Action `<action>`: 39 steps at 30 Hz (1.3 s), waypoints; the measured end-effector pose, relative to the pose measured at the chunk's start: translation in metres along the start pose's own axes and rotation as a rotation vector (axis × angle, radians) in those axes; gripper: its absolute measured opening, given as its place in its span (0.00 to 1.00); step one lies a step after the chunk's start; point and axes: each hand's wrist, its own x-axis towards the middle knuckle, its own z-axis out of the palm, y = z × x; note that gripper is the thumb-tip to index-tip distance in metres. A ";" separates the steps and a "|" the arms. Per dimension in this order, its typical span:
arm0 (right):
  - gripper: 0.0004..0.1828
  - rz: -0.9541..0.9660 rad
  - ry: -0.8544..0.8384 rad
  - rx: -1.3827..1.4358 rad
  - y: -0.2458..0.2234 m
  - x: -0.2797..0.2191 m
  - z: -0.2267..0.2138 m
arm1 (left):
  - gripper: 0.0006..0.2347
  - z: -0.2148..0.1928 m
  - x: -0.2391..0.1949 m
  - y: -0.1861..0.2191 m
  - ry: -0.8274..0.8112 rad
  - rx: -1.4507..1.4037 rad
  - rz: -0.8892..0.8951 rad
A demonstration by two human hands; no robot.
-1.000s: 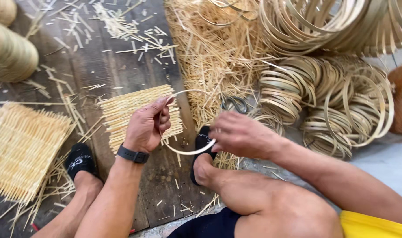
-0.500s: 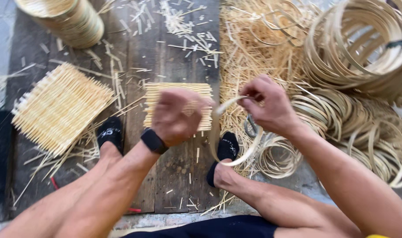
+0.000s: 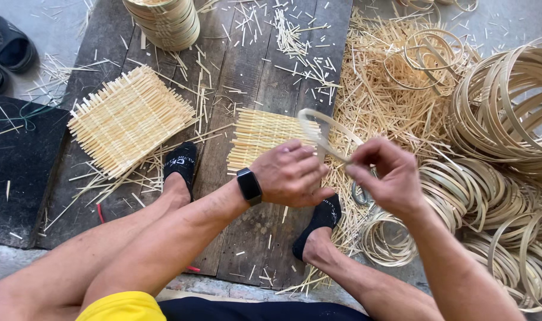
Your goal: The person assembles small round bamboo baskets by placing a circular frame over a woven bamboo mat, folding the mat edges over the frame, and trimming the excess with shears. The process is repeated for multiple units.
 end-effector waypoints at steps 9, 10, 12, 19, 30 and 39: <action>0.07 -0.383 -0.097 -0.388 0.015 -0.002 0.048 | 0.21 0.020 -0.008 0.018 0.526 -1.099 -1.301; 0.05 -0.424 -0.057 -0.348 0.017 -0.002 0.051 | 0.19 0.022 -0.008 0.017 0.556 -1.174 -1.378; 0.04 -0.504 0.028 -0.268 0.022 -0.001 0.051 | 0.18 0.022 -0.010 0.008 0.626 -1.226 -1.507; 0.20 0.316 0.233 0.767 0.044 0.023 0.031 | 0.14 0.012 -0.027 -0.026 0.746 -1.730 -1.522; 0.25 0.425 0.301 1.198 0.086 0.035 0.064 | 0.15 0.024 -0.047 -0.027 0.667 -1.742 -1.692; 0.11 0.405 0.240 0.820 0.106 0.036 0.062 | 0.13 0.021 -0.052 -0.039 0.719 -1.553 -1.812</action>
